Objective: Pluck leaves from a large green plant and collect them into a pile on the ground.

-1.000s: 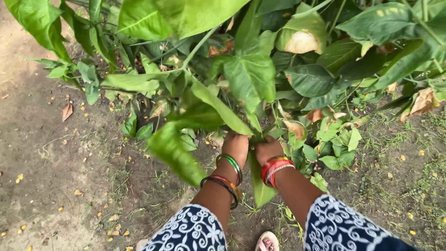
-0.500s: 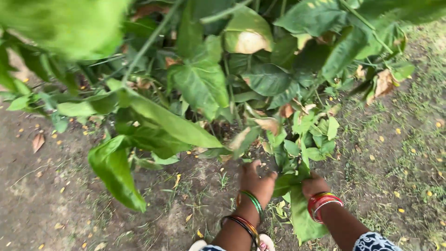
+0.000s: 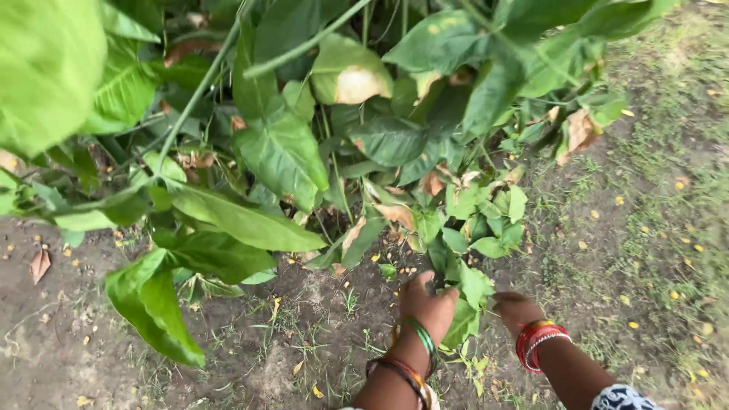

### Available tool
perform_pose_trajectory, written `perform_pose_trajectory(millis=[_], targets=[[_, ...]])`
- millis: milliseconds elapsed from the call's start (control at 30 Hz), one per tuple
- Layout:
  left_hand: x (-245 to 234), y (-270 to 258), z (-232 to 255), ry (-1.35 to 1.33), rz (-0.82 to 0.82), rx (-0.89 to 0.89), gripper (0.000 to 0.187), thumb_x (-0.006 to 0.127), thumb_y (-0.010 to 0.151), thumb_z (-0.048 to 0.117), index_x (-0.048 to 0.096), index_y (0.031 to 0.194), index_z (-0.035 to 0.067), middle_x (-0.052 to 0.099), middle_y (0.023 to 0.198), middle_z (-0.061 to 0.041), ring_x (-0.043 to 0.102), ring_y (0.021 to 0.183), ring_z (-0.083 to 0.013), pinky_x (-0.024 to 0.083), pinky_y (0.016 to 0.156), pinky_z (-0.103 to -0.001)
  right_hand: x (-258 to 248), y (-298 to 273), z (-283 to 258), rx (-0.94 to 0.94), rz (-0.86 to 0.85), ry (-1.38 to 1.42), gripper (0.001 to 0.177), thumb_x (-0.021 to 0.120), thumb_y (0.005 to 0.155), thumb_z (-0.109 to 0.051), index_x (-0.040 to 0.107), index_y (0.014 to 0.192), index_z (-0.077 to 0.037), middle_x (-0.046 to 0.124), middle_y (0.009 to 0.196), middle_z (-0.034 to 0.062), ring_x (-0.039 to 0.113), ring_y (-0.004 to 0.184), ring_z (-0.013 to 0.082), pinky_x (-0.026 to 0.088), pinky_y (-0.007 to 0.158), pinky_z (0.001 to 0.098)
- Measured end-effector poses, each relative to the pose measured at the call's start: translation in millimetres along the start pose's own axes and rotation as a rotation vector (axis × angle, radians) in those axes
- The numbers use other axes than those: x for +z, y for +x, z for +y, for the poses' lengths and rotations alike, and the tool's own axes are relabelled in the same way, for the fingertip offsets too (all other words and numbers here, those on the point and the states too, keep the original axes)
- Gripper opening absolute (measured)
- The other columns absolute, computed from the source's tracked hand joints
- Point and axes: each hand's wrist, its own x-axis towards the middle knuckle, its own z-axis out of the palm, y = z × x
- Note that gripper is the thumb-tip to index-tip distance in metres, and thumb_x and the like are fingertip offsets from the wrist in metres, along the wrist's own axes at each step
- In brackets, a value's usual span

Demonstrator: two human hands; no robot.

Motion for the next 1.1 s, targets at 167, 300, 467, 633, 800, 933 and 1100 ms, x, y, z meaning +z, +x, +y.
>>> perform_pose_trajectory(millis=[167, 300, 467, 633, 800, 933, 1100], targets=[[14.1, 3.7, 22.9, -0.184, -0.082, 0.05, 0.061, 0.079, 0.07, 0.025, 0.065, 0.125, 0.001, 0.073, 0.11, -0.019, 0.074, 0.102, -0.0346, 0.057, 0.091, -0.043, 1.1, 18.9, 9.3, -0.395, 0.097, -0.244, 0.031, 0.061, 0.091, -0.015, 0.076, 0.119, -0.014, 0.077, 0.118, 0.0093, 0.073, 0.107, 0.0207, 0.055, 0.094, 0.0333], [22.7, 11.2, 34.0, -0.042, -0.022, 0.304, 0.056, 0.084, 0.07, 0.026, 0.071, 0.118, 0.001, 0.073, 0.115, -0.02, 0.069, 0.11, -0.0308, 0.053, 0.098, -0.039, -23.7, -94.4, -101.0, -0.245, 0.23, 0.154, 0.033, 0.065, 0.09, -0.017, 0.076, 0.12, -0.01, 0.08, 0.108, 0.0132, 0.075, 0.102, 0.0239, 0.056, 0.091, 0.0361], [30.5, -10.5, 105.9, -0.011, -0.074, 0.632, 0.048, 0.073, 0.085, 0.023, 0.064, 0.129, 0.006, 0.061, 0.136, -0.02, 0.057, 0.127, -0.0338, 0.044, 0.108, -0.041, -75.0, -206.2, -211.6, -0.568, 0.592, 0.247, 0.054, 0.072, 0.085, -0.017, 0.059, 0.136, -0.006, 0.066, 0.131, 0.019, 0.064, 0.121, 0.0307, 0.05, 0.103, 0.0405], [28.4, -47.6, 214.3, 0.156, -0.079, 0.949, 0.048, 0.06, 0.094, 0.017, 0.056, 0.142, 0.008, 0.046, 0.155, -0.019, 0.045, 0.141, -0.0378, 0.036, 0.115, -0.044, -147.8, -304.8, -285.6, -0.814, 0.782, 0.034, 0.065, 0.065, 0.09, -0.013, 0.043, 0.151, -0.005, 0.047, 0.15, 0.0257, 0.042, 0.14, 0.0444, 0.037, 0.113, 0.0473], [67.0, -47.8, 255.2, 0.5, -0.055, 1.041, 0.051, 0.059, 0.094, 0.024, 0.054, 0.144, 0.013, 0.039, 0.16, -0.013, 0.035, 0.146, -0.0382, 0.03, 0.116, -0.051, -204.0, -304.9, -283.7, -0.843, 0.759, -0.086, 0.06, 0.056, 0.095, -0.011, 0.042, 0.153, -0.01, 0.038, 0.159, 0.0236, 0.031, 0.148, 0.047, 0.032, 0.118, 0.0477], [95.8, -46.7, 274.5, 0.633, -0.057, 0.977, 0.055, 0.059, 0.092, 0.024, 0.051, 0.146, 0.015, 0.032, 0.162, -0.009, 0.027, 0.15, -0.0353, 0.027, 0.115, -0.059, -233.5, -274.0, -272.3, -0.909, 0.732, -0.154, 0.067, 0.055, 0.091, -0.006, 0.038, 0.156, -0.009, 0.038, 0.159, 0.0236, 0.03, 0.149, 0.0484, 0.032, 0.119, 0.0481], [136.3, -45.3, 283.7, 0.806, -0.098, 0.71, 0.072, 0.064, 0.089, 0.03, 0.035, 0.155, 0.021, 0.014, 0.168, -0.002, 0.014, 0.154, -0.0321, 0.019, 0.115, -0.07, -267.0, -238.4, -255.6, -0.862, 0.579, -0.371, 0.08, 0.059, 0.085, -0.008, 0.027, 0.158, -0.013, 0.029, 0.164, 0.0172, 0.025, 0.151, 0.0424, 0.032, 0.115, 0.0521]])
